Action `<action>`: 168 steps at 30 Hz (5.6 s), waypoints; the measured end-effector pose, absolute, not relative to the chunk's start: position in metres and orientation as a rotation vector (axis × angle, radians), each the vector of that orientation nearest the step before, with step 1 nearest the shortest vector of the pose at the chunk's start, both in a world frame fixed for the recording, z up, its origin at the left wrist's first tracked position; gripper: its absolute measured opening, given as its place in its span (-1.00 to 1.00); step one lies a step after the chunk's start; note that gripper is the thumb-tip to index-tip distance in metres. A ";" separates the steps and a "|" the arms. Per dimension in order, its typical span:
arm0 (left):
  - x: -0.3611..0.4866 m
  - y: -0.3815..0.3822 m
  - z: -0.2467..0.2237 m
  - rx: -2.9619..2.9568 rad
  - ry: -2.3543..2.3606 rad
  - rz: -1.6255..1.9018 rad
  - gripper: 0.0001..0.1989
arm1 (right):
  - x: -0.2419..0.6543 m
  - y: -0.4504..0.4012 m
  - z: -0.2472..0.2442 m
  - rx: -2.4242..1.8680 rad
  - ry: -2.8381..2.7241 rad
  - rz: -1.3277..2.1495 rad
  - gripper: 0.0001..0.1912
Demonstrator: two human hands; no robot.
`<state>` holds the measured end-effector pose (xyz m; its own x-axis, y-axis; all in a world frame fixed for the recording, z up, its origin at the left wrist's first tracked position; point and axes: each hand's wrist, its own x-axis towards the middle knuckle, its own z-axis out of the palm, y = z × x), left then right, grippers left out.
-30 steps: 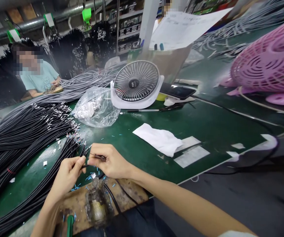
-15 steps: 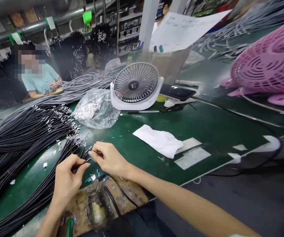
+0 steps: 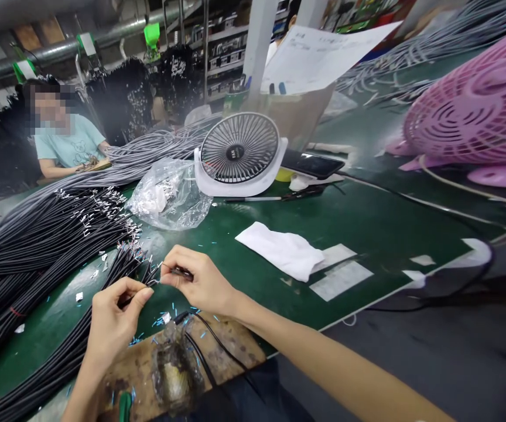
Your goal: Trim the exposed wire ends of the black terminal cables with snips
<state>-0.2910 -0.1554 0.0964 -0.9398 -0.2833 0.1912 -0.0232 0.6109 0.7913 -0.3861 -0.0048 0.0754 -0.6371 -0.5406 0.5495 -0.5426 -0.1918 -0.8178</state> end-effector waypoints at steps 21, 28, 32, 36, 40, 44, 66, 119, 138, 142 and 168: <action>-0.291 -0.159 0.091 0.367 -2.709 -1.375 -0.54 | -0.386 -0.005 0.073 1.354 -2.037 1.896 -0.88; -0.289 -0.162 0.093 0.359 -2.728 -1.443 -0.48 | -0.389 -0.002 0.070 1.568 -2.004 1.667 -0.91; -0.291 -0.152 0.096 0.387 -2.742 -1.286 -0.56 | -0.386 -0.004 0.063 1.558 -2.111 1.308 -0.86; -0.291 -0.143 0.101 0.447 -2.743 -1.066 -0.67 | -0.381 -0.005 0.064 1.467 -2.276 1.253 -0.83; -0.291 -0.151 0.106 0.296 -2.786 -1.286 -0.67 | -0.376 -0.009 0.070 1.448 -2.252 2.356 -0.71; -0.290 -0.158 0.103 0.221 -2.664 -1.369 -0.72 | -0.379 -0.014 0.072 1.015 -2.061 3.066 -0.62; -0.287 -0.150 0.095 0.202 -2.686 -1.043 -0.77 | -0.381 -0.006 0.075 1.405 -1.997 2.064 -0.77; -0.288 -0.157 0.098 -0.263 -2.451 -0.726 -0.90 | -0.379 -0.009 0.076 1.167 -2.155 2.456 -0.77; -0.291 -0.156 0.091 0.221 -2.641 -1.639 -0.47 | -0.376 -0.013 0.073 1.303 -2.001 2.016 -0.75; -0.290 -0.156 0.089 0.275 -2.645 -1.700 -0.47 | -0.376 -0.013 0.071 1.345 -1.918 2.020 -0.85; -0.292 -0.166 0.088 -0.123 -2.601 -0.705 -0.75 | -0.386 -0.011 0.080 1.412 -2.157 2.113 -0.83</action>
<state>-0.2920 -0.1665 0.0883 -0.8992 -0.0287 0.4367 0.1957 0.8662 0.4598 -0.3857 -0.0113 0.0803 -0.6260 -0.6641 0.4087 -0.4224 -0.1518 -0.8936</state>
